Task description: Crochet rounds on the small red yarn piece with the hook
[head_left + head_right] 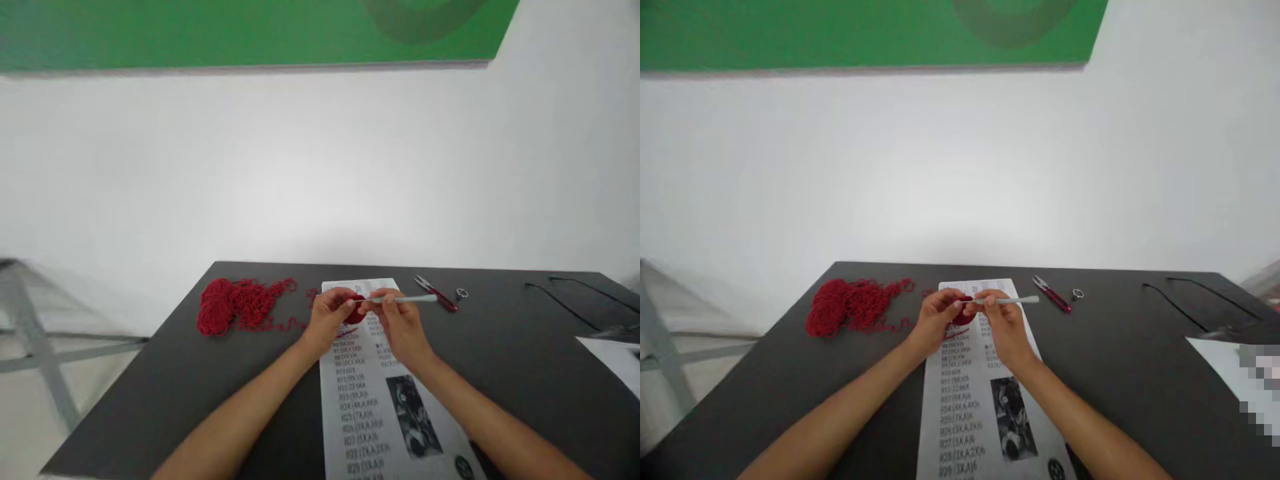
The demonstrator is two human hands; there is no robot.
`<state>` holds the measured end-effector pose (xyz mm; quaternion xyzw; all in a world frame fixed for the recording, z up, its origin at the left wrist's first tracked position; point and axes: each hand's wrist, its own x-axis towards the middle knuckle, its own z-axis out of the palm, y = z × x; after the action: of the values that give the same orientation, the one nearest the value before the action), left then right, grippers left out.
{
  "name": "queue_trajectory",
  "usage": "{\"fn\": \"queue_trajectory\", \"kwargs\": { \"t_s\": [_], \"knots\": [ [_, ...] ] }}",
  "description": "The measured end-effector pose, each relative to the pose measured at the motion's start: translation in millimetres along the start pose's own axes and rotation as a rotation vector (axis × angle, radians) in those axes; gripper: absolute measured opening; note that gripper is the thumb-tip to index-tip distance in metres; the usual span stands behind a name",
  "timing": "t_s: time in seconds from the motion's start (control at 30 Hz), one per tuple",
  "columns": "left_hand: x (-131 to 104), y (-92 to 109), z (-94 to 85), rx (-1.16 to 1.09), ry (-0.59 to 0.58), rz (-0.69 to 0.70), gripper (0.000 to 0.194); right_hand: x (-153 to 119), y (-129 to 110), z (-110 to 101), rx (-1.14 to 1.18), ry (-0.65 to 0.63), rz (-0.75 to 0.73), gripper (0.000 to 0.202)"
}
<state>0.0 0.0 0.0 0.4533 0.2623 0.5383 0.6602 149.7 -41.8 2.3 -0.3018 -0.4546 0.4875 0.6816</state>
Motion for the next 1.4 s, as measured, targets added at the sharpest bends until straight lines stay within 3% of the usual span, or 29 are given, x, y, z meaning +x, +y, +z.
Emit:
{"fn": "queue_trajectory", "kwargs": {
  "t_s": [0.2,0.63,1.4],
  "knots": [
    [-1.8,7.1,3.8,0.023,-0.029,0.038,0.033,0.9,-14.2,1.0,-0.077,0.112,-0.009,0.021],
    [-6.8,17.2,8.7,0.013,-0.041,0.064,0.030,-12.8,-34.3,6.3,-0.420,0.071,-0.094,0.021],
    [-7.7,26.6,12.3,0.072,-0.102,0.078,0.030,-10.2,-35.0,-3.1,-0.548,-0.014,-0.140,0.019]
  ]
}}
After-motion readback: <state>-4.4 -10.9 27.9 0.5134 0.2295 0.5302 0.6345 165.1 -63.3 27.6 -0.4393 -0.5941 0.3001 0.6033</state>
